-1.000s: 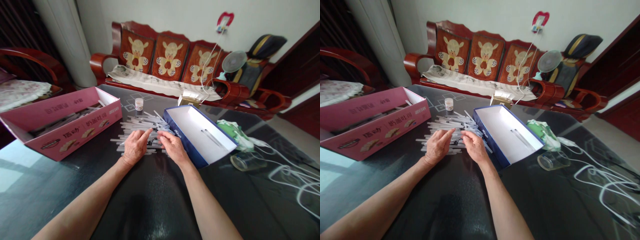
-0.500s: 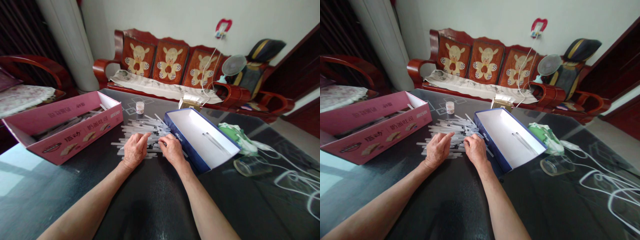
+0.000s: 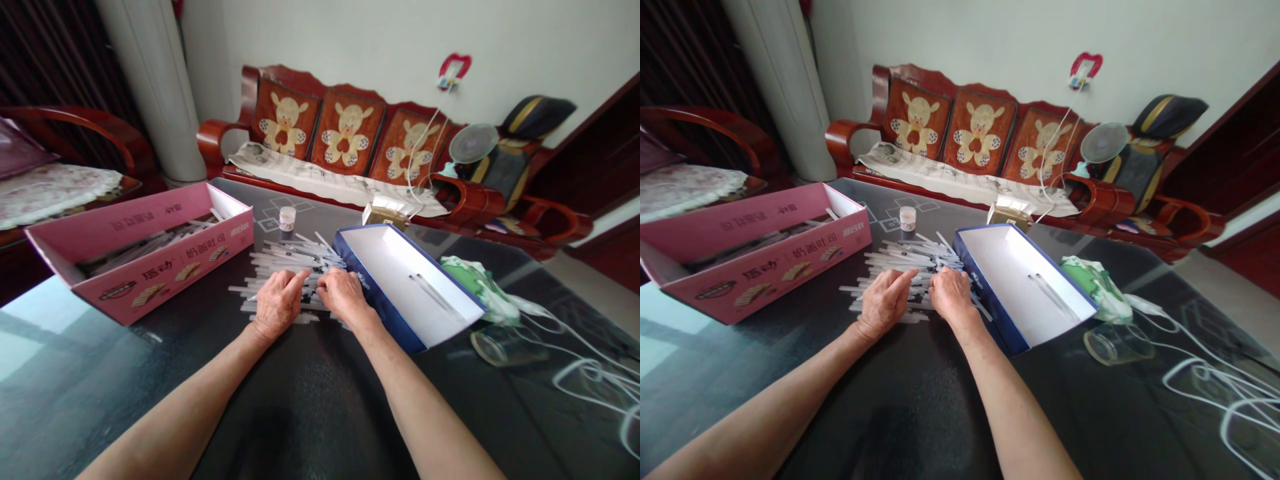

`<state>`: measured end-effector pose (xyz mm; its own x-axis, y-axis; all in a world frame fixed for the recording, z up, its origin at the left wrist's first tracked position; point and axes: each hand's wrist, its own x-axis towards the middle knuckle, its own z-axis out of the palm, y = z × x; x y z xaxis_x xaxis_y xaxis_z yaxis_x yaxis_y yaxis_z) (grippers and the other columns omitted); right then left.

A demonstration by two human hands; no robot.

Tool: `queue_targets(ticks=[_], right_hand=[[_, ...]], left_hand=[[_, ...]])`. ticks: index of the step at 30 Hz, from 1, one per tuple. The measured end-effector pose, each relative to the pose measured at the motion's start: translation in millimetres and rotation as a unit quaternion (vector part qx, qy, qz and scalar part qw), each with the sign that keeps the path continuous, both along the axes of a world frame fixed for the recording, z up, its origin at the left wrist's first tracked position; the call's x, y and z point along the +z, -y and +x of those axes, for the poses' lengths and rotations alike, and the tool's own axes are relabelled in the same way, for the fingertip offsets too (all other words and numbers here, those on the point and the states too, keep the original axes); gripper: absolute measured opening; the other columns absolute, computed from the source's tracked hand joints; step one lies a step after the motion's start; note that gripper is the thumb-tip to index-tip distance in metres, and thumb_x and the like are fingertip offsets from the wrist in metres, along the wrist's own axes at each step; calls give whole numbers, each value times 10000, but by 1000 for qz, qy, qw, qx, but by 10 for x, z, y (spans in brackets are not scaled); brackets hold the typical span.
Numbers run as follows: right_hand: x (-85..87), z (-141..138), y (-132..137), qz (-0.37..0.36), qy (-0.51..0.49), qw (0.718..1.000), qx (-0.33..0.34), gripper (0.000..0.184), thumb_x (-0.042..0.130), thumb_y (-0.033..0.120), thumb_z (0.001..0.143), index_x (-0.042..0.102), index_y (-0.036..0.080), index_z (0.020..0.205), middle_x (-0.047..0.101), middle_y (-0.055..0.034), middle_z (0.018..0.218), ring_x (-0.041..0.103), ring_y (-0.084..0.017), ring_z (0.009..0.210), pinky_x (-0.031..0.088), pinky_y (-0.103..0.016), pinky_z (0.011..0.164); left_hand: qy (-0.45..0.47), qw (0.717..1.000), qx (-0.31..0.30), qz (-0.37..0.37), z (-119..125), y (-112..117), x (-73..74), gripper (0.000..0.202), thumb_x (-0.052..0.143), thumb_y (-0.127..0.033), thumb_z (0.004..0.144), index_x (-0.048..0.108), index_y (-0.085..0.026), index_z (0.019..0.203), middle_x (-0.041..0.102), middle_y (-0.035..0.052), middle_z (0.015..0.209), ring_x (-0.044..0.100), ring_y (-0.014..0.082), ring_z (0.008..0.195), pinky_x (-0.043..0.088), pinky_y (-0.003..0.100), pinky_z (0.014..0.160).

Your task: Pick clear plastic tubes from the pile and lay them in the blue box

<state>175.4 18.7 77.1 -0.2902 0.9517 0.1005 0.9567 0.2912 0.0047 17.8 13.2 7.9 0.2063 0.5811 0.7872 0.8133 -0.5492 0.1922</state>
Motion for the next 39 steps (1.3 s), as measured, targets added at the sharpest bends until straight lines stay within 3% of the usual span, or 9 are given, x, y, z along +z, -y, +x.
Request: queue_targets(ticks=[3,6,8,12,15,19,23,34,39], right_hand=[[10,23,-20,9,-24,1000,11,138,593,221,804,727,198,782,691,-97,881,640,-224,857,433,-327,774],[-28,116,-15,50,-144,988,15,114,585,203,794,699,189,801,696,-75,864,645,-193,814,450,-300,771],[-94,183,11,66,-279,958,-2,108,579,211,790,675,183,831,700,-55,812,655,-175,750,475,-278,731],[-290,236,89,41,-511,858,-37,123,619,287,767,634,179,826,688,-33,735,666,-174,688,517,-271,678],[-399,208,130,16,-590,806,-35,157,653,314,742,627,182,824,675,-25,732,661,-173,672,526,-276,658],[-427,157,151,-22,-632,774,-31,176,656,316,738,645,188,858,677,-22,753,667,-174,682,535,-284,665],[-433,127,168,-46,-634,771,-13,170,644,300,748,658,192,878,688,-28,788,673,-177,715,543,-302,710],[-439,146,196,-2,-550,835,7,137,609,260,784,667,188,884,694,-27,794,652,-168,730,522,-289,728],[-438,135,209,5,-539,842,11,143,599,260,793,669,184,894,701,-29,807,656,-170,739,521,-282,726]], left_hand=[[0,1000,-7,-4,-4,2,5,317,434,-178,918,572,-225,1200,582,28,802,506,151,739,400,251,670],[-10,1000,-25,-12,-5,13,11,314,436,-181,917,567,-215,1201,589,34,823,513,158,756,413,260,690],[-24,999,-38,-21,1,24,19,308,435,-189,918,565,-214,1196,587,35,818,517,164,758,420,267,691],[-30,998,-49,-30,20,37,30,306,431,-217,924,534,-180,1210,584,40,796,530,173,746,438,281,693],[-20,997,-61,-30,28,35,32,247,444,-222,922,552,-160,1136,601,53,828,543,179,775,455,292,730],[-20,997,-76,-27,31,32,42,213,458,-221,920,562,-168,1097,610,58,855,541,183,790,461,298,733],[-25,995,-91,-29,38,39,64,209,454,-212,921,568,-160,1088,609,62,855,529,182,772,460,302,719],[-61,992,-104,-45,24,36,98,237,438,-227,929,600,-182,1097,621,55,842,498,181,747,397,322,706],[-71,993,-90,-23,11,22,115,235,470,-255,923,615,-224,1105,626,41,826,490,188,750,355,343,712]])
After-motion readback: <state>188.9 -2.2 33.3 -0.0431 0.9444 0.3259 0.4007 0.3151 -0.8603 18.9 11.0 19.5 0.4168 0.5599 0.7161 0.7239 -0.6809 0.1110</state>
